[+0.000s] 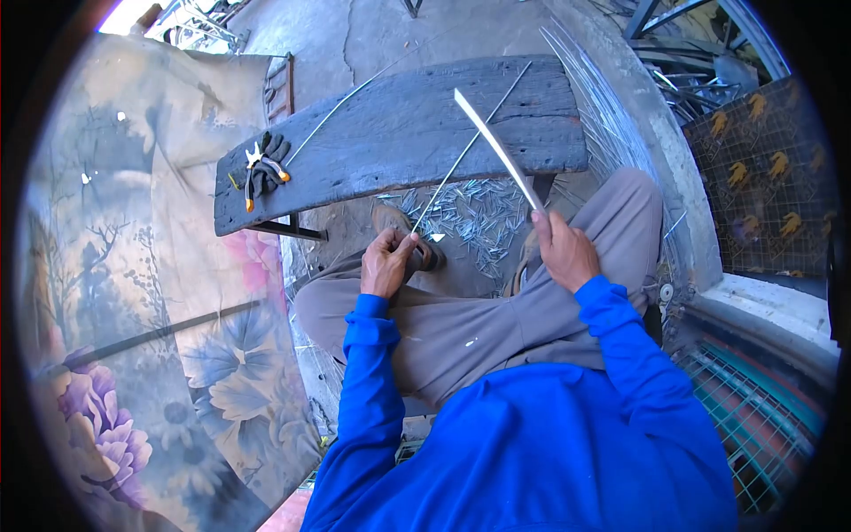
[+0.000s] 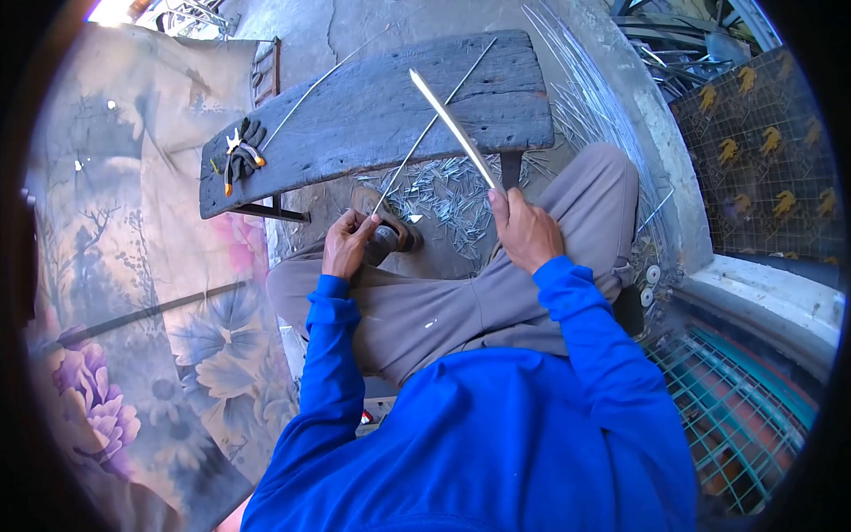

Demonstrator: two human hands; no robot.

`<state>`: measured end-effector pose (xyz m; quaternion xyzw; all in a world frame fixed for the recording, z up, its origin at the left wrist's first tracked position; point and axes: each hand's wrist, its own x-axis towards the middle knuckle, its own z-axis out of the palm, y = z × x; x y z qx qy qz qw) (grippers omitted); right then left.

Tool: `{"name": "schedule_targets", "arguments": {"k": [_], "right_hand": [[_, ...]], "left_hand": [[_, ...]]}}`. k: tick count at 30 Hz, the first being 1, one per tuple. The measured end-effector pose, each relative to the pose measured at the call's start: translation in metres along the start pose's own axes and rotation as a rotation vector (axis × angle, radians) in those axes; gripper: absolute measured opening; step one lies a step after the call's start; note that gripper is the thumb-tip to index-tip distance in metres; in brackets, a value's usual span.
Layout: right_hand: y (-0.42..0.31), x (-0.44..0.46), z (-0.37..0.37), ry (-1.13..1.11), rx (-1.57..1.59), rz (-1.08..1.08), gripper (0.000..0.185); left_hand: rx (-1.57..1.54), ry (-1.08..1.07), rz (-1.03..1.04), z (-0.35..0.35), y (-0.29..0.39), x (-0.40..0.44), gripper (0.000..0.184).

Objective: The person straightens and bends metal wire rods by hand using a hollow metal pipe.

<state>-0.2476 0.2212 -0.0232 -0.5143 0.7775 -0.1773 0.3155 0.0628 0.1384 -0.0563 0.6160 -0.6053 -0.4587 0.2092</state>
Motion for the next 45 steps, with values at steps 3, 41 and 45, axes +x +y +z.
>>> {"name": "schedule_targets", "arguments": {"k": [3, 41, 45], "right_hand": [[0.004, 0.007, 0.002, -0.035, -0.046, 0.019, 0.054], [0.032, 0.013, 0.012, 0.1, 0.441, 0.197, 0.061], [0.025, 0.01, 0.011, 0.135, 0.373, 0.116, 0.058]], "left_hand": [[-0.3, -0.224, -0.198, 0.006, 0.025, -0.002, 0.027], [-1.324, -0.545, -0.45, 0.064, 0.119, -0.038, 0.025], [-1.307, -0.484, -0.48, 0.074, 0.057, -0.03, 0.023]]}}
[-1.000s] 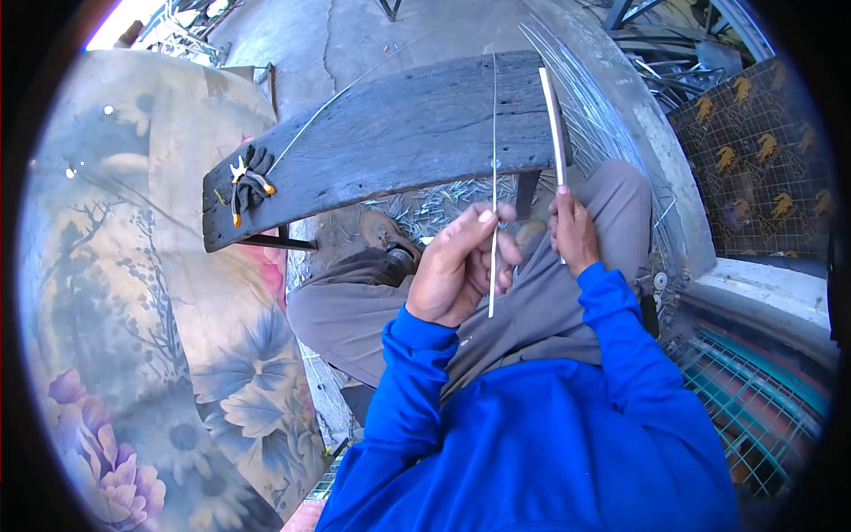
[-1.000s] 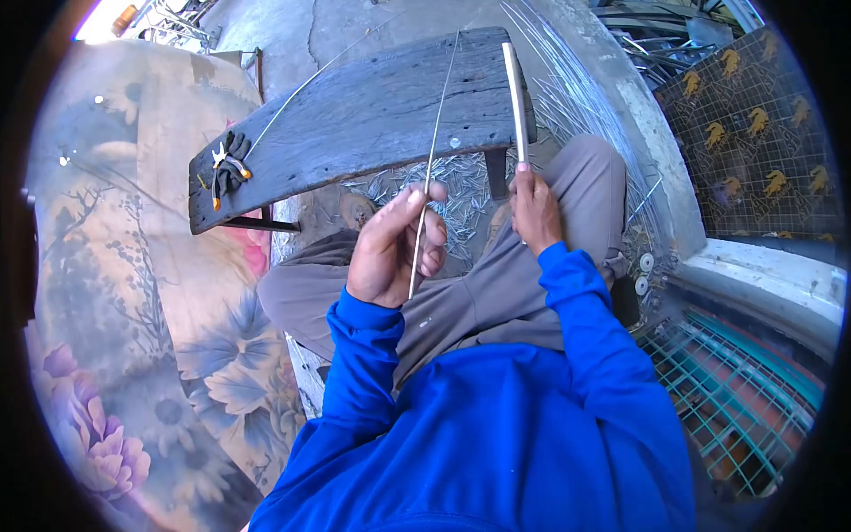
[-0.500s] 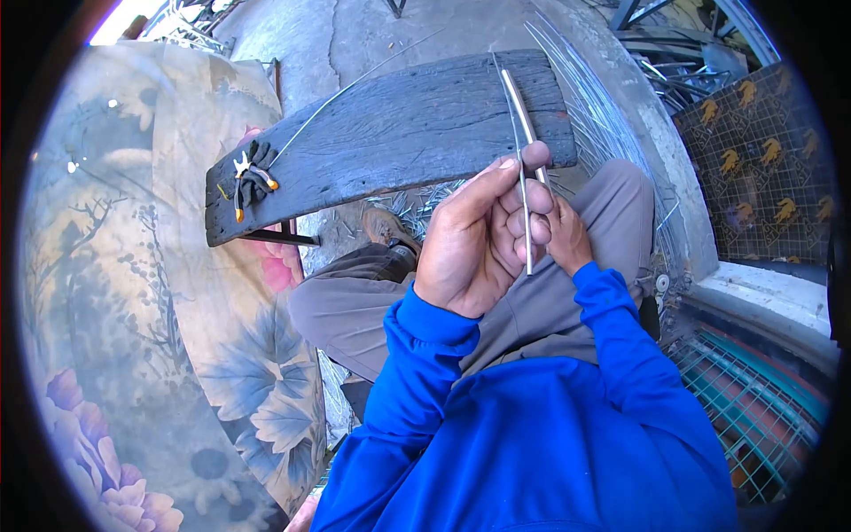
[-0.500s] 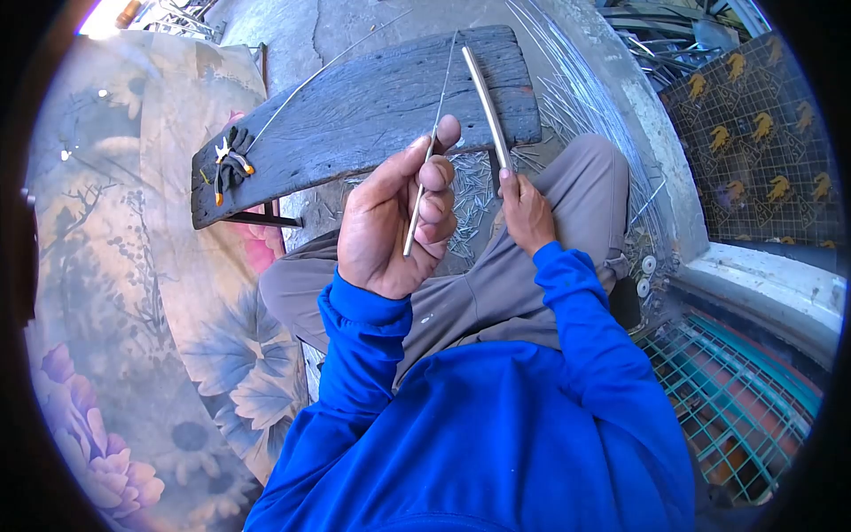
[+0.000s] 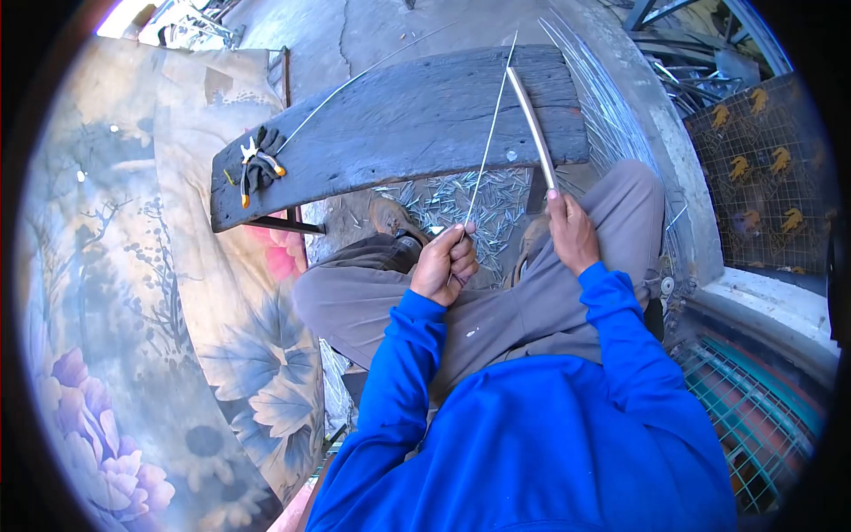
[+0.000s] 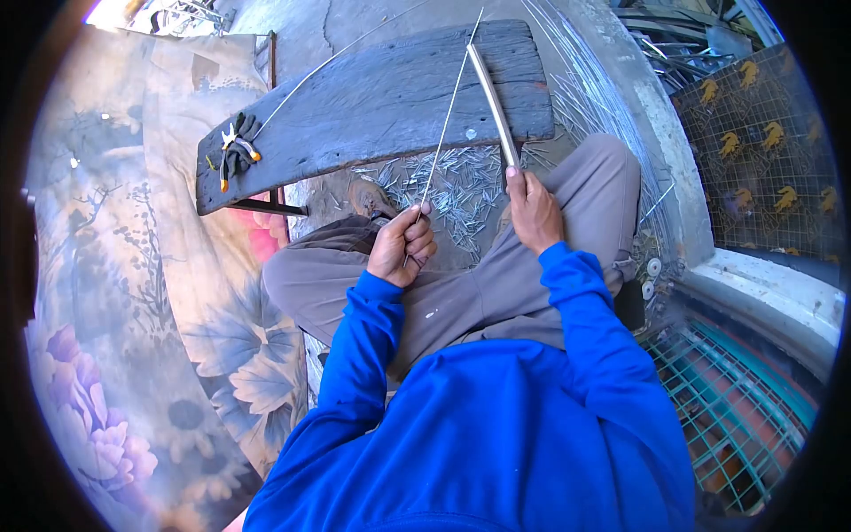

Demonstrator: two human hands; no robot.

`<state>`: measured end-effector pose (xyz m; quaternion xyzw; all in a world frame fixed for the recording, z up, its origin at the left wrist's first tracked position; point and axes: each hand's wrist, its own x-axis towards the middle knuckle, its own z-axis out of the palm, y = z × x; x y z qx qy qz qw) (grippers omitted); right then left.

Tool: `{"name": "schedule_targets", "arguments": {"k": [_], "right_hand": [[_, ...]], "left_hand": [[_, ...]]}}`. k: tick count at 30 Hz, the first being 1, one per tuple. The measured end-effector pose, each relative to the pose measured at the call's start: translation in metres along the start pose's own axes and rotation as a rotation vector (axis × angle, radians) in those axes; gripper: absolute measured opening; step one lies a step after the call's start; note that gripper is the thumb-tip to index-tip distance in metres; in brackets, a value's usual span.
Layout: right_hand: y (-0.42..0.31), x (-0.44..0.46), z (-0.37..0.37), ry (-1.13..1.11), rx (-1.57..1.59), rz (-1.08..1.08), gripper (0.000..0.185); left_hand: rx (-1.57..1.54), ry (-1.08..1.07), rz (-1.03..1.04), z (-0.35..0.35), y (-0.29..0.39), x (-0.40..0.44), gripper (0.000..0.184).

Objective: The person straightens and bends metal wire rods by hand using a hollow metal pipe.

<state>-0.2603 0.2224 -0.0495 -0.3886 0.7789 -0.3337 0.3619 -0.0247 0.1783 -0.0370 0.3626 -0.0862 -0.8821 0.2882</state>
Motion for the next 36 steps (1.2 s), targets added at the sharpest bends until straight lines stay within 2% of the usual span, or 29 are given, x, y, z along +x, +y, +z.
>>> {"name": "schedule_targets", "arguments": {"k": [8, 12, 17, 18, 20, 24, 26, 27, 29, 31, 33, 35, 36], "right_hand": [[-0.043, -0.009, 0.0, 0.027, -0.017, -0.226, 0.044], [-0.054, -0.009, 0.0, -0.001, -0.021, -0.215, 0.044], [-0.048, -0.013, 0.003, 0.026, -0.087, -0.315, 0.041], [-0.042, -0.012, 0.006, 0.027, -0.087, -0.315, 0.041], [-0.032, -0.008, 0.011, -0.103, -0.452, -0.132, 0.042], [-0.044, -0.012, 0.009, -0.137, -0.384, -0.118, 0.046], [-0.035, -0.019, 0.016, -0.004, -0.278, -0.246, 0.049], [-0.036, -0.019, 0.016, -0.006, -0.275, -0.251, 0.049], [-0.037, -0.015, 0.011, -0.174, -0.443, -0.113, 0.048], [-0.034, -0.012, 0.011, -0.158, -0.379, -0.118, 0.047], [-0.029, -0.014, 0.014, -0.167, -0.319, -0.125, 0.047], [-0.025, -0.013, 0.017, -0.086, -0.33, -0.106, 0.046], [-0.024, -0.011, 0.016, -0.1, -0.335, -0.089, 0.046]], "left_hand": [[0.011, 0.018, 0.067, -0.014, -0.004, 0.009, 0.021], [0.1, 0.123, 0.109, -0.013, 0.001, 0.013, 0.018], [0.114, 0.118, 0.122, -0.016, 0.001, 0.016, 0.018], [0.114, 0.115, 0.12, -0.015, 0.001, 0.016, 0.018], [0.131, 0.125, 0.129, -0.015, 0.002, 0.017, 0.018], [0.152, 0.146, 0.14, -0.012, 0.002, 0.016, 0.02], [0.156, 0.156, 0.134, -0.013, 0.001, 0.016, 0.021], [0.163, 0.166, 0.132, -0.015, 0.001, 0.017, 0.021], [0.192, 0.166, 0.146, -0.015, 0.0, 0.017, 0.022], [0.228, 0.164, 0.168, -0.016, -0.001, 0.022, 0.024], [0.571, 0.26, 0.231, -0.02, -0.003, 0.023, 0.026], [0.618, 0.25, 0.23, -0.031, 0.006, 0.026, 0.033], [0.913, 0.299, 0.331, -0.034, 0.016, 0.027, 0.037]]}}
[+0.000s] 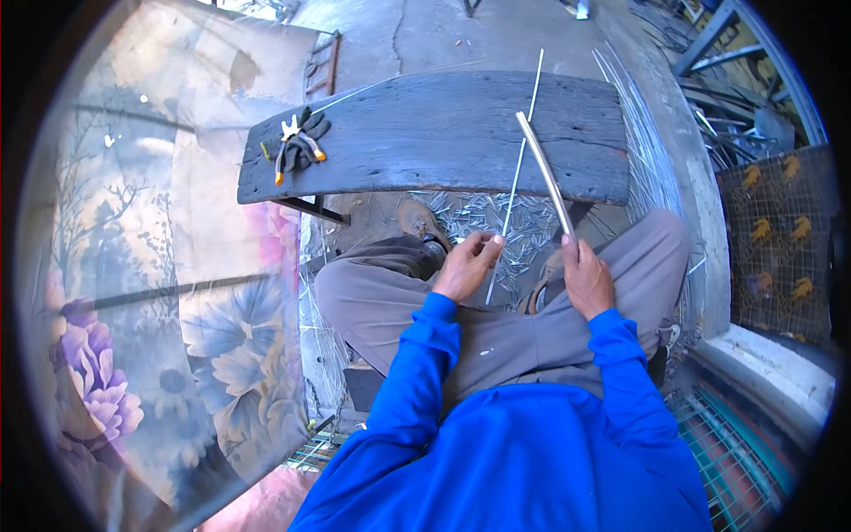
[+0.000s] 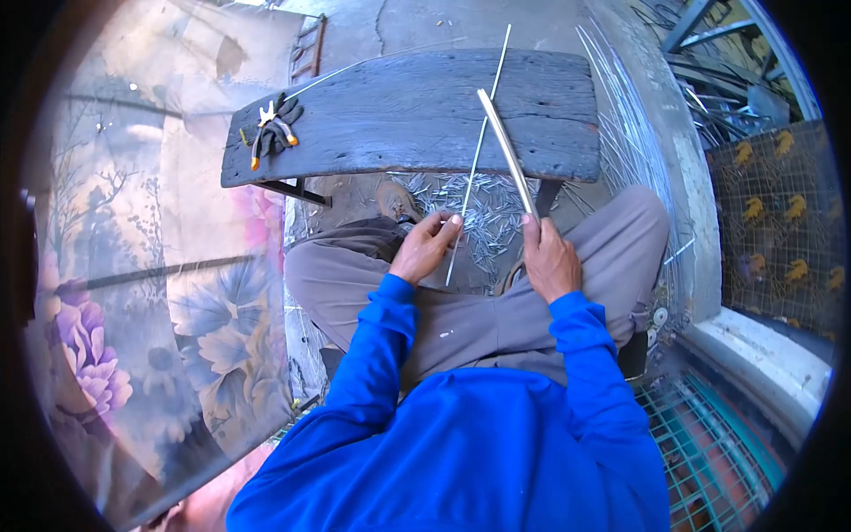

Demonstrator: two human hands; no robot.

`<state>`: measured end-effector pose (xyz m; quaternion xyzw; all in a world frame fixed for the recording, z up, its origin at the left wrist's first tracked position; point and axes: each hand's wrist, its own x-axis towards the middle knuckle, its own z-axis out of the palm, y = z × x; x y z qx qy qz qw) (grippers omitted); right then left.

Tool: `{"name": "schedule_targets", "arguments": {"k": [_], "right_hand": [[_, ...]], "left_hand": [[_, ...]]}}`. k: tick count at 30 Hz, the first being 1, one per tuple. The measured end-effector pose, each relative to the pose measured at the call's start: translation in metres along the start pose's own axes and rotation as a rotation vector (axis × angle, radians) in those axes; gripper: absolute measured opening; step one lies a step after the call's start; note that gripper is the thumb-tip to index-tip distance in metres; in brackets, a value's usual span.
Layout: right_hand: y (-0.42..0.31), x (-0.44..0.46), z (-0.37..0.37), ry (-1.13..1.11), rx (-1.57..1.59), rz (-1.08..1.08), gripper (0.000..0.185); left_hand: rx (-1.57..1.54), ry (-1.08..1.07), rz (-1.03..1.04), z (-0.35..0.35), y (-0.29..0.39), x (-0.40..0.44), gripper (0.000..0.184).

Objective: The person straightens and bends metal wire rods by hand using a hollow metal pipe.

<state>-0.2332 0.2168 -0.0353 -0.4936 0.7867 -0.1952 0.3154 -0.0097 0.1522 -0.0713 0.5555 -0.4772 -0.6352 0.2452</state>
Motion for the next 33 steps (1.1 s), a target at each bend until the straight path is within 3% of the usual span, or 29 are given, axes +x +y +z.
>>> {"name": "schedule_targets", "arguments": {"k": [1, 2, 3, 4, 5, 7, 9, 10, 14, 16, 20, 23, 26, 27, 31, 33], "right_hand": [[-0.004, -0.001, 0.001, -0.009, 0.004, -0.009, 0.046], [-0.008, -0.001, 0.0, -0.019, -0.033, 0.01, 0.046], [-0.011, 0.0, -0.003, -0.023, -0.074, 0.029, 0.046], [-0.013, 0.001, -0.003, -0.036, -0.094, 0.043, 0.046], [-0.014, 0.002, -0.003, -0.034, -0.099, 0.042, 0.046], [-0.015, 0.004, -0.003, -0.041, -0.131, 0.053, 0.048], [-0.019, 0.006, -0.002, -0.047, -0.137, 0.066, 0.048], [-0.019, 0.005, -0.004, -0.05, -0.138, 0.087, 0.049], [-0.015, 0.005, -0.006, -0.057, -0.095, 0.099, 0.046], [-0.006, 0.004, 0.001, -0.032, -0.089, 0.144, 0.045], [0.018, 0.003, 0.007, 0.065, 0.133, 0.036, 0.046], [0.027, 0.005, 0.013, 0.287, 0.474, -0.017, 0.051], [0.03, 0.005, -0.029, 0.316, 0.747, 0.146, 0.055], [0.034, 0.008, -0.04, 0.291, 0.81, 0.159, 0.057], [0.048, 0.005, -0.062, 0.162, 0.843, 0.145, 0.06], [0.058, 0.009, -0.051, -0.028, 0.847, 0.12, 0.054]], "left_hand": [[0.291, 0.047, 0.113, -0.01, 0.009, 0.004, 0.042], [0.356, 0.123, 0.191, -0.022, 0.021, 0.013, 0.048], [0.273, 0.127, 0.307, -0.04, 0.037, 0.029, 0.046], [0.361, 0.266, 0.346, -0.053, 0.067, 0.039, 0.045], [0.163, 0.292, 0.381, -0.067, 0.083, 0.06, 0.044], [0.292, 0.325, 0.433, -0.088, 0.127, 0.079, 0.048], [0.59, 0.179, 0.428, -0.089, 0.153, 0.089, 0.054], [0.69, -0.003, 0.279, -0.085, 0.157, 0.088, 0.06], [0.857, -0.361, 0.098, -0.025, 0.107, 0.06, 0.064], [0.754, -0.378, 0.092, 0.0, 0.071, 0.046, 0.056], [0.474, -0.443, -0.009, 0.026, 0.039, 0.038, 0.038], [0.316, -0.447, -0.024, 0.032, 0.064, 0.027, 0.036], [0.169, -0.396, -0.091, 0.046, 0.13, -0.001, 0.033], [0.075, -0.333, -0.092, 0.054, 0.147, -0.006, 0.032], [-0.338, -0.478, 0.057, 0.103, 0.189, -0.003, 0.029], [-0.386, -0.466, 0.126, 0.15, 0.21, -0.007, 0.024]]}}
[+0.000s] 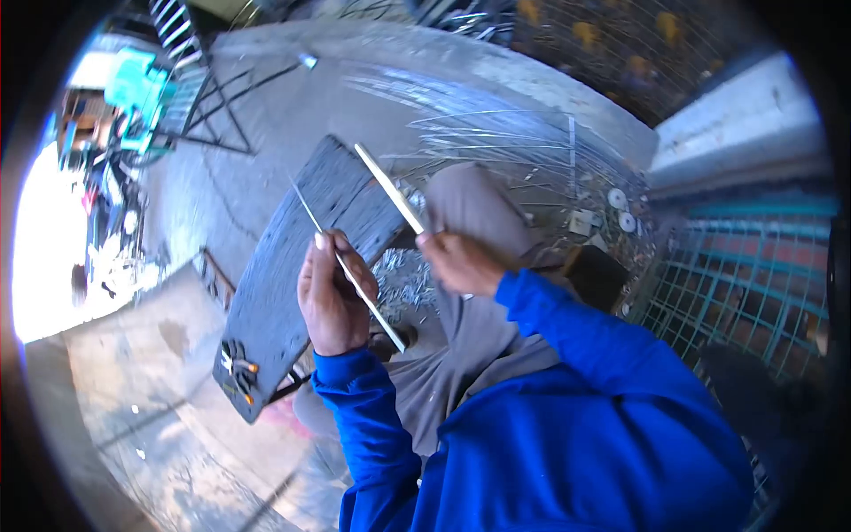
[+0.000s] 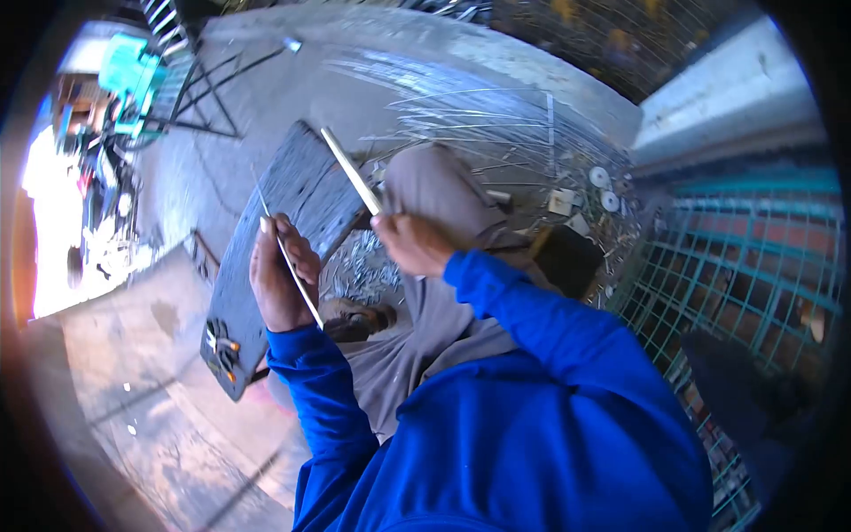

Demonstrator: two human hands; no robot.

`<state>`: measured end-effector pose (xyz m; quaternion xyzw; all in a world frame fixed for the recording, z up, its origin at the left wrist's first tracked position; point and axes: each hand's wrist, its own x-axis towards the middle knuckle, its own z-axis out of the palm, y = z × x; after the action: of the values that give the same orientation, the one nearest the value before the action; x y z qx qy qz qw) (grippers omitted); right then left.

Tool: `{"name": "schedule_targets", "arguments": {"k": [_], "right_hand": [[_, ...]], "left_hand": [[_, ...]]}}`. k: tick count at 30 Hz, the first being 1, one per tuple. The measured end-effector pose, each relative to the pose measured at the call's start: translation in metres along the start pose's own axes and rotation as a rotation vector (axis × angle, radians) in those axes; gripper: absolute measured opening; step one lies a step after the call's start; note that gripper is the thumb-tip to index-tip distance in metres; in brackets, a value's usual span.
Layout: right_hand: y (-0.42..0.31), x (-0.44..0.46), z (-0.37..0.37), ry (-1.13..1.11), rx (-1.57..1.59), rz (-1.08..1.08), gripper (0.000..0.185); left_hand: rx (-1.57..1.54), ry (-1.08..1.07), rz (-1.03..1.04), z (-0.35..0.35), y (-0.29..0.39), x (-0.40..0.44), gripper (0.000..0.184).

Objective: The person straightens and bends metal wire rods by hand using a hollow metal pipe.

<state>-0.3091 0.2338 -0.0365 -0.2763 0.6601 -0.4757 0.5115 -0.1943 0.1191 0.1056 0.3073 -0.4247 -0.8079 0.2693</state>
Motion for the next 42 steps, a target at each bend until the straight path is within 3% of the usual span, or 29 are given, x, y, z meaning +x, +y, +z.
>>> {"name": "schedule_targets", "arguments": {"k": [2, 4, 5, 6, 7, 8, 9, 12, 16, 18, 19, 20, 21, 22, 25, 28, 30, 40, 42], "right_hand": [[0.006, 0.006, 0.013, 0.138, -0.195, -0.078, 0.051], [0.028, 0.021, 0.024, 0.332, -0.578, -0.606, 0.038], [0.029, 0.016, 0.025, 0.277, -0.364, -0.451, 0.032], [-0.01, -0.008, 0.003, 0.086, -0.342, -0.184, 0.034], [0.012, 0.001, 0.006, -0.005, -0.55, -0.32, 0.032], [0.034, 0.01, 0.009, -0.105, -0.761, -0.457, 0.03], [0.036, 0.007, 0.008, -0.107, -0.762, -0.46, 0.03], [0.036, 0.001, 0.002, -0.073, -0.754, -0.419, 0.024], [0.027, 0.005, 0.014, -0.079, -0.68, -0.337, 0.017], [0.047, 0.022, 0.031, 0.313, -0.61, -0.656, 0.026], [0.076, 0.047, 0.046, 0.332, -0.65, -0.836, 0.029], [0.064, 0.039, 0.042, 0.349, -0.655, -0.809, 0.029], [0.04, 0.022, 0.034, 0.224, -0.597, -0.646, 0.031], [0.028, 0.013, 0.031, 0.097, -0.534, -0.485, 0.033], [0.039, 0.017, 0.046, 0.14, -0.758, -0.647, 0.037], [0.039, 0.02, 0.057, 0.062, -0.732, -0.618, 0.035], [0.058, 0.035, 0.077, 0.013, -0.592, -0.476, 0.035], [0.053, 0.028, 0.082, -0.034, -0.629, -0.454, 0.034], [0.038, 0.014, 0.069, -0.028, -0.726, -0.544, 0.032]], "left_hand": [[0.121, -0.015, 0.026, 0.039, -0.007, 0.019, 0.023], [0.116, -0.042, -0.01, 0.075, -0.022, 0.038, 0.023], [0.14, -0.053, -0.01, 0.088, -0.033, 0.053, 0.024], [0.183, -0.054, -0.033, 0.105, -0.042, 0.065, 0.026], [0.24, -0.092, -0.104, 0.117, -0.054, 0.084, 0.033], [0.454, -0.18, -0.154, 0.133, -0.06, 0.095, 0.054], [0.535, -0.296, -0.259, 0.139, -0.07, 0.106, 0.077], [0.694, -0.442, -0.321, 0.139, -0.093, 0.105, 0.089], [0.794, -0.64, -0.186, 0.101, -0.068, 0.06, 0.063], [0.812, -0.66, -0.04, 0.085, -0.022, 0.036, 0.04], [1.024, -0.71, 0.041, 0.082, 0.021, 0.013, 0.026], [1.201, -0.694, 0.716, 0.046, 0.037, -0.018, 0.021], [0.525, -0.482, 0.554, -0.022, 0.038, -0.054, 0.021], [0.51, -0.494, 0.533, -0.019, 0.035, -0.051, 0.021], [0.48, -0.489, 0.472, -0.043, 0.029, -0.061, 0.022], [0.474, -0.477, 0.441, -0.058, 0.031, -0.07, 0.023], [0.473, -0.481, 0.415, -0.066, 0.034, -0.073, 0.024], [0.47, -0.431, 0.322, -0.096, 0.042, -0.09, 0.029], [0.473, -0.419, 0.307, -0.098, 0.044, -0.092, 0.03]]}}
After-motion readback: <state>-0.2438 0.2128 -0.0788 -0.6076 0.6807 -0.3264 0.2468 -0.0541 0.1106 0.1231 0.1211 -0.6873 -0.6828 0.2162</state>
